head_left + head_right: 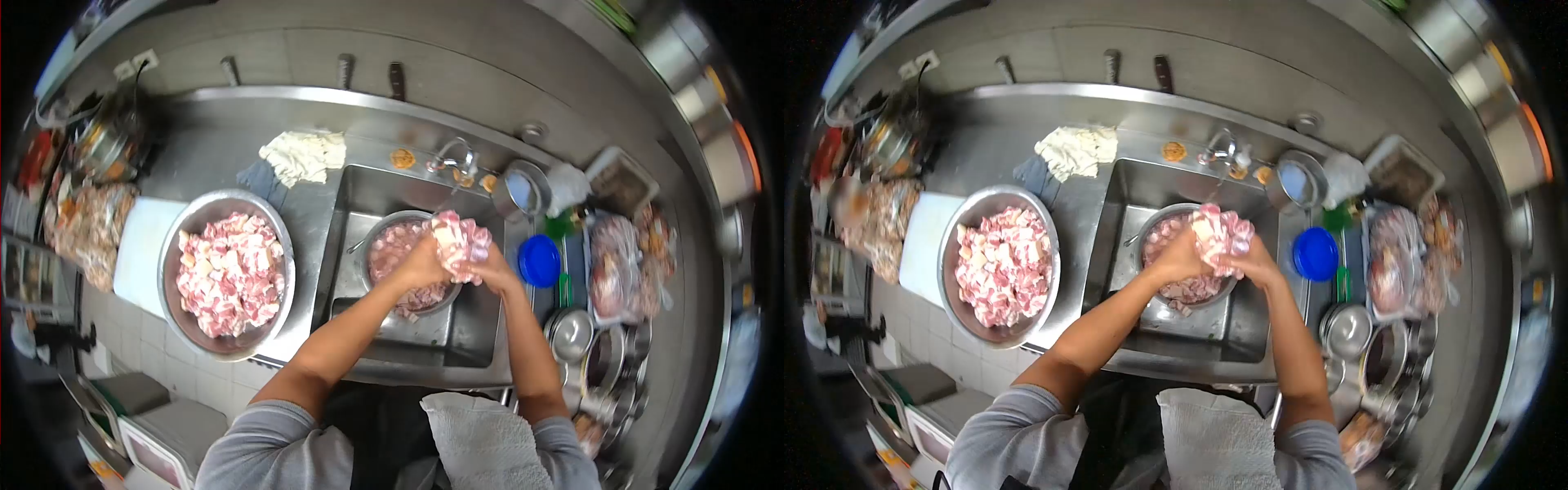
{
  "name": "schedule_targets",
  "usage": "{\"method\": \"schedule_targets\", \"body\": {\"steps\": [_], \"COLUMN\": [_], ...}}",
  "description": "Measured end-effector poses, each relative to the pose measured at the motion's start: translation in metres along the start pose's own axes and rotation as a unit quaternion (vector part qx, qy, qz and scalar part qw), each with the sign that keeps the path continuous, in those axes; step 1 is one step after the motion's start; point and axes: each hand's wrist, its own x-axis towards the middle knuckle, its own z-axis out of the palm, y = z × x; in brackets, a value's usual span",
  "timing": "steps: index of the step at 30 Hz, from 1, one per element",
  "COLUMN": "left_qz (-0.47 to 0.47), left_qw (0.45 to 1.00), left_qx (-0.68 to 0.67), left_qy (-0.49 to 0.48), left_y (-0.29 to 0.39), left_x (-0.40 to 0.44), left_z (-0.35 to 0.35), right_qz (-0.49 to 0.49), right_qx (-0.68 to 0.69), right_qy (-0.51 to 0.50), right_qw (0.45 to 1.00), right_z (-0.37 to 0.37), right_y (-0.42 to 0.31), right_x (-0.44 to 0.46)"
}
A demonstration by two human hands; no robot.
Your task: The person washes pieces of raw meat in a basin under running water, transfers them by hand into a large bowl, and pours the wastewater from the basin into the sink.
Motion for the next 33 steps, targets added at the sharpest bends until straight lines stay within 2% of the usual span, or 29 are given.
{"method": "schedule_targets", "body": {"steps": [2, 5, 6, 9, 10, 14, 16, 23, 25, 26, 29, 31, 32, 33], "left_qz": [0.047, -0.001, -0.016, 0.003, 0.025, 0.024, 0.019, 0.041, 0.044, 0.038, 0.036, 0.052, 0.048, 0.048], "left_qw": [0.999, 0.998, 0.997, 0.998, 0.994, 0.994, 0.995, 0.997, 0.997, 0.996, 0.997, 0.998, 0.996, 0.997], "left_qx": [0.007, 0.055, 0.070, 0.044, 0.095, 0.086, 0.086, 0.058, -0.003, 0.024, 0.059, 0.039, 0.058, 0.014], "left_qy": [0.004, -0.019, -0.012, -0.046, -0.051, -0.065, -0.041, -0.025, -0.071, -0.071, -0.015, 0.010, 0.057, 0.051], "left_y": [0.004, 0.057, 0.047, 0.080, 0.084, 0.101, 0.106, 0.095, 0.097, 0.093, 0.078, 0.106, 0.103, 0.114], "left_x": [0.007, 0.002, 0.004, -0.002, -0.002, -0.017, -0.025, -0.035, -0.037, -0.038, -0.049, -0.069, -0.078, -0.088], "left_z": [0.004, 0.001, 0.000, 0.002, 0.001, 0.001, 0.003, -0.004, -0.007, -0.010, -0.024, -0.039, -0.049, -0.061], "right_qz": [-0.041, -0.088, -0.102, -0.126, -0.145, -0.124, -0.141, -0.147, -0.147, -0.152, -0.116, -0.135, -0.174, -0.213], "right_qx": [0.010, 0.017, 0.012, 0.014, 0.006, 0.001, 0.010, 0.002, -0.002, -0.018, -0.034, -0.018, -0.028, -0.037], "right_qy": [-0.001, 0.008, 0.007, 0.002, 0.011, -0.002, -0.001, 0.001, -0.005, 0.012, -0.023, -0.069, -0.074, -0.075], "right_qw": [0.999, 0.996, 0.995, 0.992, 0.989, 0.992, 0.990, 0.989, 0.989, 0.988, 0.992, 0.988, 0.982, 0.973], "right_z": [0.011, 0.016, 0.018, 0.023, 0.027, 0.036, 0.042, 0.053, 0.054, 0.056, 0.075, 0.096, 0.109, 0.124], "right_y": [-0.035, -0.056, -0.060, -0.077, -0.080, -0.089, -0.088, -0.077, -0.077, -0.077, -0.095, -0.109, -0.113, -0.116], "right_x": [-0.020, -0.036, -0.041, -0.059, -0.065, -0.080, -0.081, -0.076, -0.078, -0.080, -0.073, -0.064, -0.058, -0.052]}}
